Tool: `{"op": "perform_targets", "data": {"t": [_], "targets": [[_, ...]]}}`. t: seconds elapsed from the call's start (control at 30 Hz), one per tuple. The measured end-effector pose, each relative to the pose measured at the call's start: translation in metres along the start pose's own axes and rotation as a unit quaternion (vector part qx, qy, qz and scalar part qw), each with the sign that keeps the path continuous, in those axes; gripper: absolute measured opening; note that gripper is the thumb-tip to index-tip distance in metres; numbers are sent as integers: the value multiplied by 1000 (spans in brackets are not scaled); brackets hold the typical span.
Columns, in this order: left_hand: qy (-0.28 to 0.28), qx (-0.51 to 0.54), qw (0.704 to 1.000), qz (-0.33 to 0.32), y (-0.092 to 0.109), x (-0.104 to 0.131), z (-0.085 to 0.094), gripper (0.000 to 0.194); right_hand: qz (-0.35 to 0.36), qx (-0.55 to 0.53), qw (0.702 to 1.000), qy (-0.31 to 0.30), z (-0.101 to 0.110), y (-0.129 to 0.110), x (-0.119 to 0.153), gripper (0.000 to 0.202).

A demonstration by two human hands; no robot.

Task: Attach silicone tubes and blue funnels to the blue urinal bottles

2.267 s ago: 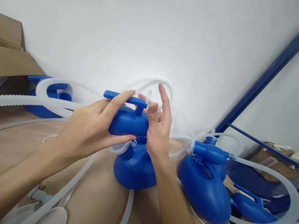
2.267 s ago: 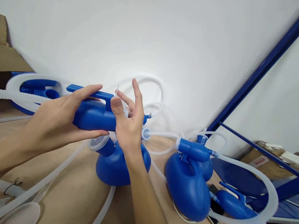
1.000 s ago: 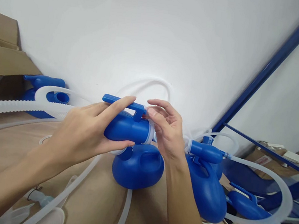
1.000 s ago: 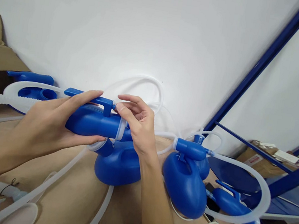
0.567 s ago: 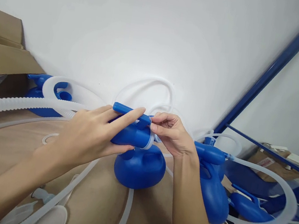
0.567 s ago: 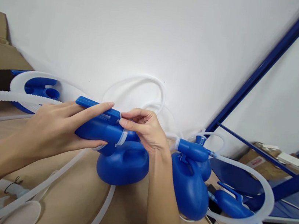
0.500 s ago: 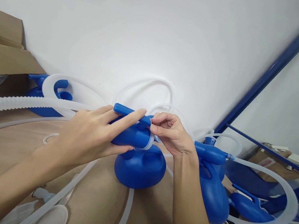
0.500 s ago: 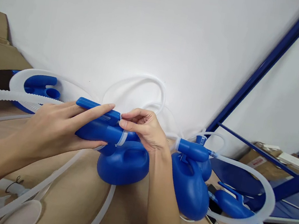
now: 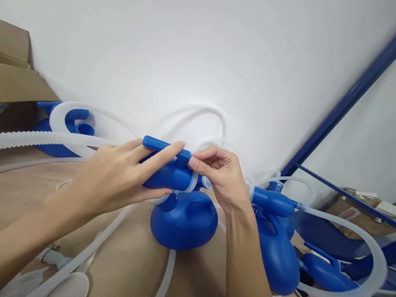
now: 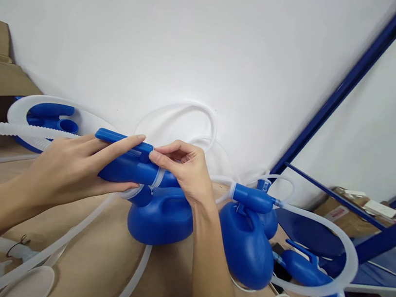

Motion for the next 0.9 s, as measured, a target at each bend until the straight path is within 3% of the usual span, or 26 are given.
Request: {"op": "perform_targets", "data": {"t": [0.13,0.33,0.43,0.5,0.6,0.67,0.73,0.8,0.9], "targets": [[-9,41,999,8,-6,0,-1,83,47,14,999,-18,-8,-8,1,22],[-78,178,978,74,-16,4,-12,114,70,104,992,-14,-9,-20,9,21],[-87,245,962,83,-19,9,-14,117,66,212,972,-79,-6,-22,18,31],[-50,249,964,77,-25,9,-6,103,30,302,943,-137,2,-9,26,53],[35,221,972,79,-38,8,16,86,-68,430,878,-200,22,34,33,92],[73,184,972,128,-53,10,30,88,-118,504,832,-200,36,64,31,93],[119,152,960,203,-70,15,44,87,-146,545,806,-179,46,85,24,70],[180,174,933,260,-82,23,53,82,-158,528,813,-189,44,97,18,49],[228,244,903,270,-89,25,52,79,-137,438,866,-200,35,89,10,46]]}}
Point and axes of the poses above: each hand's wrist, its own x-axis away from the middle knuckle, its own z-axis out of the back of the hand, y = z × x, the point moved 10 cm from there along -x, towards the middle knuckle, and after that the axes turned 12 degrees about -z, right-handed, at the moved point
